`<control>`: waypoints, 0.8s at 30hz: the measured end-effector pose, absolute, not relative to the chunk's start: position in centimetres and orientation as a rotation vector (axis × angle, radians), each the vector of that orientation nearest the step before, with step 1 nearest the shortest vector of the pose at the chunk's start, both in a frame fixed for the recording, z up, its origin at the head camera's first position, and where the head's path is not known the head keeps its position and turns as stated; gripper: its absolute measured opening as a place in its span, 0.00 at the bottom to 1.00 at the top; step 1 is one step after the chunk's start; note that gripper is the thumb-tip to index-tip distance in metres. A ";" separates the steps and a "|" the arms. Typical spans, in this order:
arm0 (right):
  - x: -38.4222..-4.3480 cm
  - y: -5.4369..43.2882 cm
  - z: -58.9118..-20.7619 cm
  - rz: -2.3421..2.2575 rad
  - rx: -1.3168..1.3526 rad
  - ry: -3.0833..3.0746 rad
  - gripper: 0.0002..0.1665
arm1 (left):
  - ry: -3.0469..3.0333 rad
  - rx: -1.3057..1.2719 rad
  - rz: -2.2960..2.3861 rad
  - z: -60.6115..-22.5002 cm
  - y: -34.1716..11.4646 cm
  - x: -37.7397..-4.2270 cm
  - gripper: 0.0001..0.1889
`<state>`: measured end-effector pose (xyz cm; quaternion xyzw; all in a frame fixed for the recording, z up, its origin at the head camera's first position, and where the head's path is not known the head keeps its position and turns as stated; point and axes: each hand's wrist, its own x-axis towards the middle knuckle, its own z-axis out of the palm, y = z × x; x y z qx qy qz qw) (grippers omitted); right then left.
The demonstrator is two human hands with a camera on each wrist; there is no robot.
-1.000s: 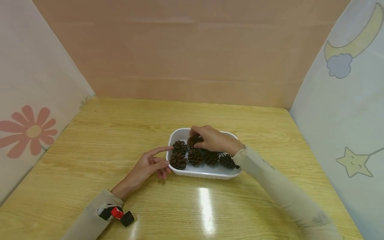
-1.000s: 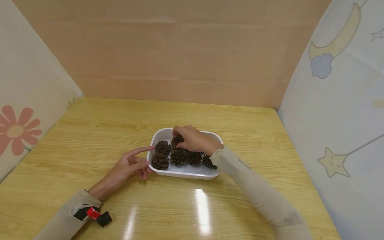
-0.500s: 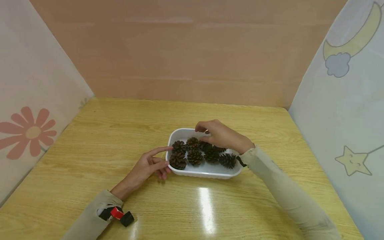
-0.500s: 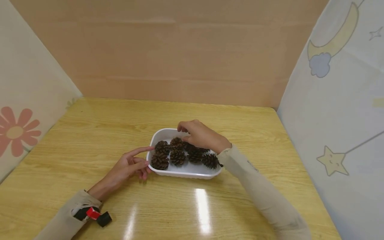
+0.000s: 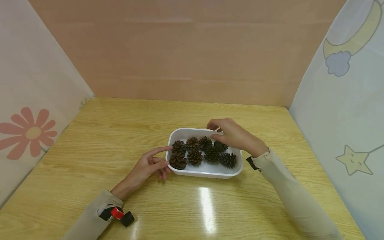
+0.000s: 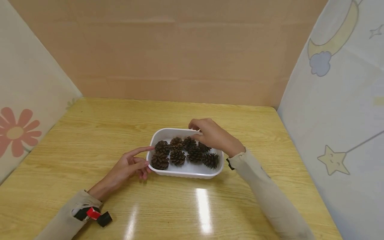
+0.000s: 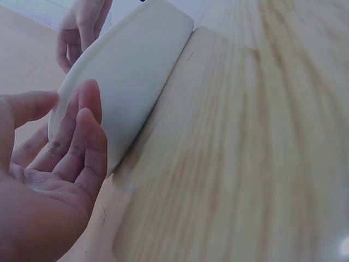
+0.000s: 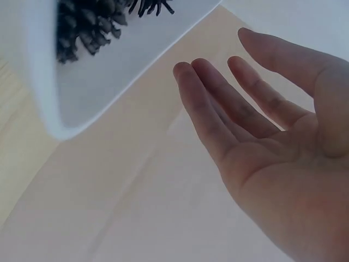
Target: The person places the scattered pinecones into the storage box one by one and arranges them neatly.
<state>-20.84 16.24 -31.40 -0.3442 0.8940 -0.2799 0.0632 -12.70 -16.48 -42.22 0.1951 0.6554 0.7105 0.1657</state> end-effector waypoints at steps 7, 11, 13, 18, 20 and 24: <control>-19.6 17.8 -31.4 -0.847 -1.035 2.803 0.15 | 1.868 0.557 2.024 -42.1 -16.5 -12.6 0.28; -18.5 18.9 -31.9 -0.861 -1.033 2.900 0.14 | 1.920 0.548 1.987 -41.6 -16.5 -12.4 0.28; -17.8 19.6 -32.2 -0.865 -1.045 2.964 0.14 | 1.969 0.555 1.949 -41.2 -16.5 -12.2 0.28; -16.3 21.2 -33.2 -0.855 -1.151 3.139 0.13 | 2.113 0.501 1.808 -39.9 -16.7 -11.5 0.27; -15.7 21.9 -33.6 -0.858 -1.184 3.215 0.15 | 2.172 0.477 1.749 -39.2 -16.9 -11.2 0.27; -14.4 23.4 -34.3 -0.849 -1.161 3.326 0.18 | 2.334 0.517 1.655 -38.0 -17.5 -10.7 0.26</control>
